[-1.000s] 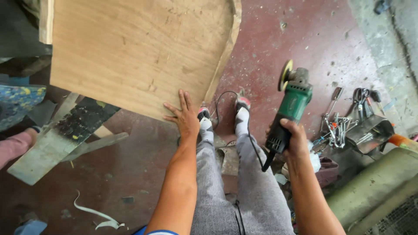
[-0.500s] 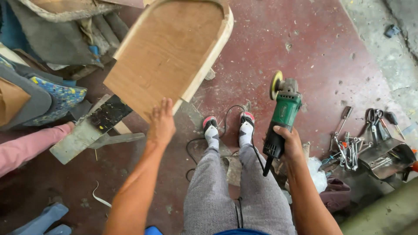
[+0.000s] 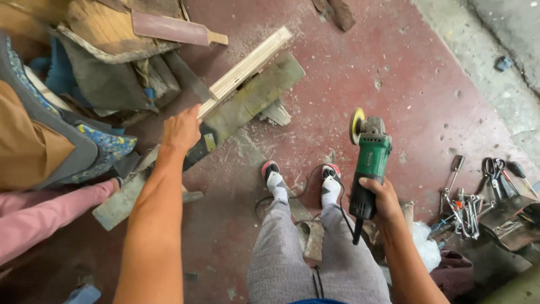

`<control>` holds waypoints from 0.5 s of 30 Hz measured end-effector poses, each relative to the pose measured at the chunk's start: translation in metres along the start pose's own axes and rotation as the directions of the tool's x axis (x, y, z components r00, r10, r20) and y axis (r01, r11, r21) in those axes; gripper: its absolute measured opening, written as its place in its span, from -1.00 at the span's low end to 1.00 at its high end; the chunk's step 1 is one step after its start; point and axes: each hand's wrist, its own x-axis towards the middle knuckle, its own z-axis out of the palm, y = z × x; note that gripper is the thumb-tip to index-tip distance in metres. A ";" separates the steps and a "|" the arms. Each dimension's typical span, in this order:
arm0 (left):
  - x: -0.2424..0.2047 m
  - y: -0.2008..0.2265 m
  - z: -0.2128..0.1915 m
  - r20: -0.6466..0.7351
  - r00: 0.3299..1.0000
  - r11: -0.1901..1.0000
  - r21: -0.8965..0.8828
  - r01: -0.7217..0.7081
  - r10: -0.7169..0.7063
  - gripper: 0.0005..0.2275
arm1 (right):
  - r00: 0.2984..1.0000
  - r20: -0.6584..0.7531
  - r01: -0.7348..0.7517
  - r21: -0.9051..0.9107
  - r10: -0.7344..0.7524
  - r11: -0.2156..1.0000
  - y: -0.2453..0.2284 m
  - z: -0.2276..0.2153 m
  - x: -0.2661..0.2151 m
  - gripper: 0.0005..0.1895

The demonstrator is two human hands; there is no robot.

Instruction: The person uses a green angle grinder with a sanding disc to smooth the curved edge of a large wooden board. They hold the board steady with their left hand while moving the grinder along the perimeter. Later, they sand a smaller wooden piece held in their left hand.

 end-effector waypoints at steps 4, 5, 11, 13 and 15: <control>0.025 -0.017 0.004 0.109 0.994 0.994 -0.098 0.044 -0.033 -0.60 | 1.000 -0.031 0.005 -0.008 -0.006 1.000 0.028 0.000 0.022 -0.66; 0.030 -0.026 0.007 0.106 0.993 0.993 -0.105 0.053 -0.042 -0.60 | 1.000 -0.024 -0.008 0.007 0.008 1.000 0.033 0.001 0.028 -0.65; 0.062 -0.055 0.020 0.091 0.993 0.991 -0.099 0.086 -0.077 -0.63 | 0.999 0.037 -0.012 0.079 0.009 0.997 0.035 0.007 0.066 -0.65; 0.076 -0.048 0.017 0.100 0.992 0.990 -0.112 0.091 -0.080 -0.67 | 0.999 0.032 -0.031 0.097 0.028 0.995 0.024 0.020 0.071 -0.65; 0.090 -0.023 -0.016 0.104 0.993 0.989 -0.131 0.074 -0.060 -0.72 | 0.999 0.034 0.001 0.076 -0.003 0.997 0.000 0.043 0.078 -0.66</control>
